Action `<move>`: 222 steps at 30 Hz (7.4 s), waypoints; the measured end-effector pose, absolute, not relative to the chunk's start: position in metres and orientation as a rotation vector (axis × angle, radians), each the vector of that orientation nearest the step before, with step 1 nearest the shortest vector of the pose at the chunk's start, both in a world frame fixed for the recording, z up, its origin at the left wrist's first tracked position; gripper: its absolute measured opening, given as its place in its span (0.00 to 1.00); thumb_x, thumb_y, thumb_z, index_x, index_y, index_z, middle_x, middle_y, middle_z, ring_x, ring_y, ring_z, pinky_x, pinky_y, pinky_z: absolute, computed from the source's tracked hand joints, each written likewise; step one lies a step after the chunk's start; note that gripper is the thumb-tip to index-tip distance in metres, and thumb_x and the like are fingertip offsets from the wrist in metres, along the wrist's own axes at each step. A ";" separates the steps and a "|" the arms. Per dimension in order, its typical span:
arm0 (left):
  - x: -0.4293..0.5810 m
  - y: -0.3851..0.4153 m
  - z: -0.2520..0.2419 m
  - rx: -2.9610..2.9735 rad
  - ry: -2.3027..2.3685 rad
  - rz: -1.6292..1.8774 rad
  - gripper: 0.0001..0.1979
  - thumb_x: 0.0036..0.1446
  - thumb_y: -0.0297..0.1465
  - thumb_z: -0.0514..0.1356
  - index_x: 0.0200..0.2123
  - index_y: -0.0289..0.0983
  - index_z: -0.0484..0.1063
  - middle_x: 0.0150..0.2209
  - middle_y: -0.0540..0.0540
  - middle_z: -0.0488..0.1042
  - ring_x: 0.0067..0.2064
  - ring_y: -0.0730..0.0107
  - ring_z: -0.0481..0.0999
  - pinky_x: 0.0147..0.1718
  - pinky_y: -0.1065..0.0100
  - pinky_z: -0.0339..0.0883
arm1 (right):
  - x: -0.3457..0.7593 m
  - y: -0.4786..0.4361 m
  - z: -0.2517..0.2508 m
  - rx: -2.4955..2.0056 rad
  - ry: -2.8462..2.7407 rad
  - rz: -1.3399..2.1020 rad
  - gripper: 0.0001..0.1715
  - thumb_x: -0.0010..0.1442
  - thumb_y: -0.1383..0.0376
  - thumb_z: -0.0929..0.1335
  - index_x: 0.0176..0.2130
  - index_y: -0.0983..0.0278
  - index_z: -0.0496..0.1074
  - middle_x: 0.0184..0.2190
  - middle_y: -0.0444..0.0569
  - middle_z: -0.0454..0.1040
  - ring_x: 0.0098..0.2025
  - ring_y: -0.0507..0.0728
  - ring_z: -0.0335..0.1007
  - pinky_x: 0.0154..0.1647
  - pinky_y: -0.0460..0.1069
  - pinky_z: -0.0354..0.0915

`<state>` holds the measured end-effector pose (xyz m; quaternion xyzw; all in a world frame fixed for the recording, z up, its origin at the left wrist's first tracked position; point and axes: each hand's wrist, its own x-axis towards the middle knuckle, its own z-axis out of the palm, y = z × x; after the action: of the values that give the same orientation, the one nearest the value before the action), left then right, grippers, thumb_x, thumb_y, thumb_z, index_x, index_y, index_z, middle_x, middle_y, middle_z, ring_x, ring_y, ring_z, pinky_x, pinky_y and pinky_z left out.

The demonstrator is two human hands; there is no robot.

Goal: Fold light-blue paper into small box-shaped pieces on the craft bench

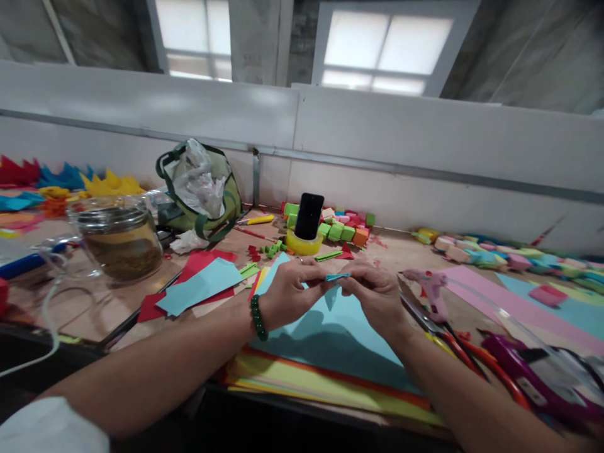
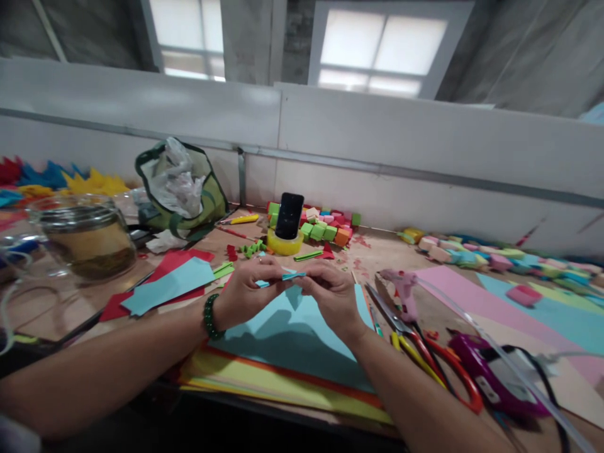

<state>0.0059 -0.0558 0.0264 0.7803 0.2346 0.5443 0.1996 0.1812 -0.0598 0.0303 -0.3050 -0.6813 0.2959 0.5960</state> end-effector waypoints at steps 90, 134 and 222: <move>0.009 -0.057 0.022 2.087 0.701 1.281 0.14 0.56 0.34 0.59 0.22 0.33 0.70 0.20 0.52 0.65 0.23 0.78 0.59 0.23 0.74 0.55 | 0.176 -0.069 0.030 -0.930 -1.511 0.802 0.15 0.56 0.55 0.70 0.28 0.63 0.66 0.15 0.36 0.63 0.14 0.46 0.57 0.14 0.43 0.55; 0.012 -0.045 0.021 1.104 0.377 1.151 0.16 0.51 0.40 0.67 0.34 0.34 0.69 0.29 0.48 0.75 0.30 0.73 0.74 0.29 0.73 0.66 | 0.179 -0.067 0.017 -0.896 -1.951 0.416 0.15 0.56 0.64 0.68 0.20 0.64 0.66 0.17 0.42 0.67 0.19 0.49 0.61 0.22 0.45 0.60; 0.010 -0.043 0.016 1.649 0.810 0.566 0.13 0.46 0.33 0.63 0.35 0.32 0.70 0.27 0.48 0.73 0.26 0.73 0.72 0.29 0.69 0.69 | 0.189 -0.059 0.030 -1.150 -1.832 0.744 0.10 0.51 0.63 0.68 0.35 0.63 0.65 0.19 0.39 0.67 0.21 0.50 0.66 0.22 0.45 0.63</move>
<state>0.0104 -0.0430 0.0158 0.7032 0.3453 0.2414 0.5727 0.1890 -0.0586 0.0298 -0.4577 -0.7289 0.2960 0.4142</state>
